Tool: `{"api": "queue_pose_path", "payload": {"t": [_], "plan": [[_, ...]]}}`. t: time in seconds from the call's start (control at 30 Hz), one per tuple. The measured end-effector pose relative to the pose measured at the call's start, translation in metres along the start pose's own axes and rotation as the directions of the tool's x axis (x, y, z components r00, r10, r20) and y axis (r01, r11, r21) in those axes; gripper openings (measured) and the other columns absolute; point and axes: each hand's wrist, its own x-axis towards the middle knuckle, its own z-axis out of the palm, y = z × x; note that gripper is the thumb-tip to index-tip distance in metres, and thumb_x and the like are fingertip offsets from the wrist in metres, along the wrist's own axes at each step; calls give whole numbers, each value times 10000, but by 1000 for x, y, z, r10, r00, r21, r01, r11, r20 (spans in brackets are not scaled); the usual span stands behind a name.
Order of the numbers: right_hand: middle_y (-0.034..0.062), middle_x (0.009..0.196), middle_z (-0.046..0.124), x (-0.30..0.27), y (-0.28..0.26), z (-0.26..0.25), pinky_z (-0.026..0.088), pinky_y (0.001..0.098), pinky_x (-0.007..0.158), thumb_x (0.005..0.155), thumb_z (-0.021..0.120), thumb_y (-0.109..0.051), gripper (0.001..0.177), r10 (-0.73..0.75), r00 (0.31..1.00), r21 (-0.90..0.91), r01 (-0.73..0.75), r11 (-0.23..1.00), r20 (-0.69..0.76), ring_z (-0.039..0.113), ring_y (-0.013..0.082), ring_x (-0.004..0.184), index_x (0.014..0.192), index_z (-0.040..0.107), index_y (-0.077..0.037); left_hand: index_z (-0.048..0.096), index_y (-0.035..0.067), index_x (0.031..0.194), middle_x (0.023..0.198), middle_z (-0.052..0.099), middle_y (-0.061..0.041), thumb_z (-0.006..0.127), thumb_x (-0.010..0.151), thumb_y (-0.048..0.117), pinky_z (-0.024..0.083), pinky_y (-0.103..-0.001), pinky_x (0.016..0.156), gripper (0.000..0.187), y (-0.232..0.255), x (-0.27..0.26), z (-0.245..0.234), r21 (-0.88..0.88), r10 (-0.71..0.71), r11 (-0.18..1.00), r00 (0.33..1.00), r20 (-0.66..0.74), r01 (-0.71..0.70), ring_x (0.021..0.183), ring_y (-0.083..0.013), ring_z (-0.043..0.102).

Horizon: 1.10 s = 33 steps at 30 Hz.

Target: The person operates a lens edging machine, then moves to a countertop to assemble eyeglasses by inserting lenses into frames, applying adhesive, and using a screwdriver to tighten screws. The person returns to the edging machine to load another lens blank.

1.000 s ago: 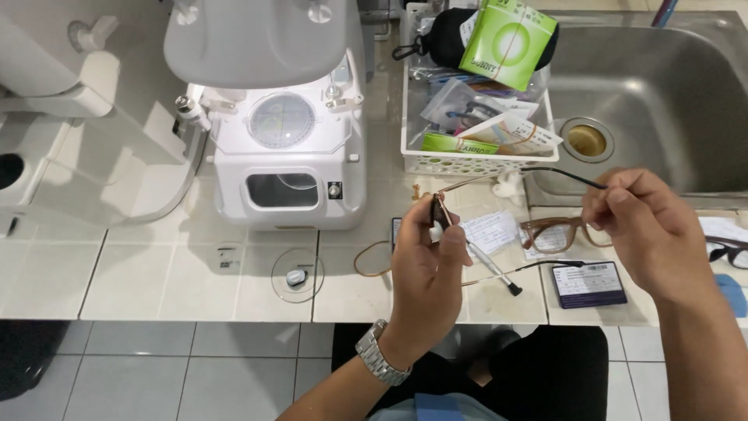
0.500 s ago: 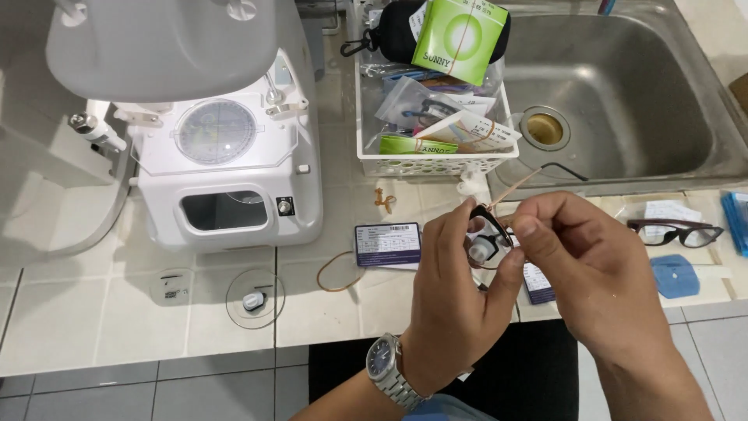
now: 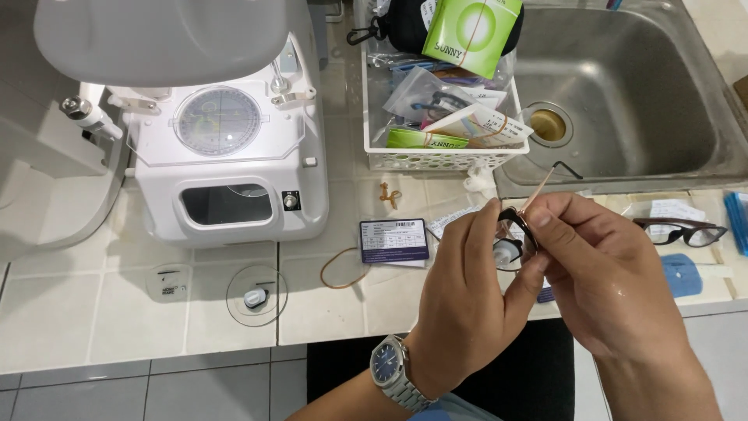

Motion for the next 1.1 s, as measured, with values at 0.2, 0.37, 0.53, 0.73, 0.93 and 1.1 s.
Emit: {"api": "queue_pose_path", "payload": {"t": [0.2,0.37,0.53,0.73,0.93,1.1], "plan": [[62,923,635,-3,3,12,413,190,623,1019,628,-62,68,-16,994,31,19,999,-108,541,119,713,1008,655,-1,412,-149,1373,1192,567,-289,573,1061,150,580,-442,957,461,-2,-1,1,-21,-22,1000,1000,2,22,1083,-396,628],[73,896,626,-6,2,16,398,194,612,1020,625,-54,79,-28,991,1,29,1000,-129,519,123,678,1023,660,16,408,-143,1381,1196,564,-281,591,1053,133,579,-438,946,466,-2,-2,0,-14,-30,999,1000,-1,30,1085,-390,626],[71,874,625,-5,4,15,390,189,611,1015,633,-45,74,-55,988,-31,51,998,-143,510,117,654,1028,665,20,411,-139,1376,1194,568,-283,618,1040,108,575,-443,945,466,-2,-2,2,-7,-33,999,999,-8,33,1082,-395,625],[70,868,605,-5,-3,16,392,203,610,1039,621,-55,89,-19,988,-109,2,994,-155,492,125,674,1005,659,18,399,-150,1381,1203,563,-290,610,1039,109,578,-441,951,478,-2,-3,3,-22,-36,999,999,4,36,1099,-403,621],[72,875,611,-4,-1,14,395,217,623,1034,626,-53,78,-47,987,-151,24,988,-154,498,134,666,1011,660,14,394,-152,1382,1215,558,-285,628,1030,89,579,-442,972,486,-2,-2,1,-35,-32,999,999,10,33,1110,-397,619],[64,849,609,-5,1,16,377,188,627,1028,624,-39,77,-51,988,-76,40,996,-143,488,108,684,1016,672,19,402,-154,1376,1207,563,-293,612,1038,108,575,-447,959,476,-2,-2,1,-19,-38,999,999,12,38,1108,-406,618]]}}
